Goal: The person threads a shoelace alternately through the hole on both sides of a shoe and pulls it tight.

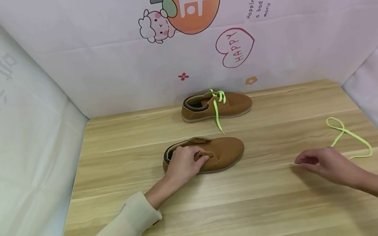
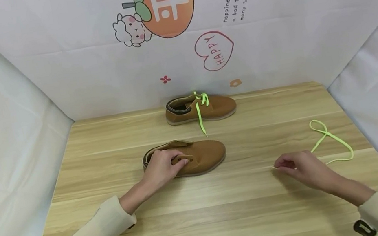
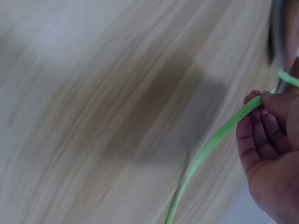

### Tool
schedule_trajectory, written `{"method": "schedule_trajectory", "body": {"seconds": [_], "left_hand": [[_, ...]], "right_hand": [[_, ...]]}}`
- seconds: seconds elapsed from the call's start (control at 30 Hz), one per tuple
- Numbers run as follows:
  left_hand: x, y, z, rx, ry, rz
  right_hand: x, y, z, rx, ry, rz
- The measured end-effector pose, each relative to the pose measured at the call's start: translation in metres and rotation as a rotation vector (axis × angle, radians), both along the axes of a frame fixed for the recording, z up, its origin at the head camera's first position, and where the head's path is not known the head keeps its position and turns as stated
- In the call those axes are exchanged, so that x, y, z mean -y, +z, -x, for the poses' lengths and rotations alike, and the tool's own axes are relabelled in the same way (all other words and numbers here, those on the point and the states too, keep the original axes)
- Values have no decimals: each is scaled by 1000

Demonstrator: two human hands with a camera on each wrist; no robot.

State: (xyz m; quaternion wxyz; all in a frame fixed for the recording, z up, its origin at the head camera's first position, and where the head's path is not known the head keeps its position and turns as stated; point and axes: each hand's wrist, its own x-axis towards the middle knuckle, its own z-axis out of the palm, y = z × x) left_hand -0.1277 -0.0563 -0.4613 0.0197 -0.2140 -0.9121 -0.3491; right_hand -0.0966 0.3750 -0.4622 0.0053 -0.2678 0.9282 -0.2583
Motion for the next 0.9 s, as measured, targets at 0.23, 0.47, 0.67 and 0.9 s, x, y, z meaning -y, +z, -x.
{"method": "schedule_trajectory", "body": {"seconds": [0.23, 0.47, 0.67, 0.9], "left_hand": [[-2, 3, 3, 24, 12, 3], [-1, 2, -1, 56, 19, 6], [-1, 1, -1, 36, 26, 5], [0, 1, 0, 23, 19, -4]], "right_hand": [[47, 9, -2, 225, -56, 157], [86, 19, -1, 353, -36, 189], [122, 18, 0, 410, -44, 257], [152, 14, 4, 438, -64, 318]]}}
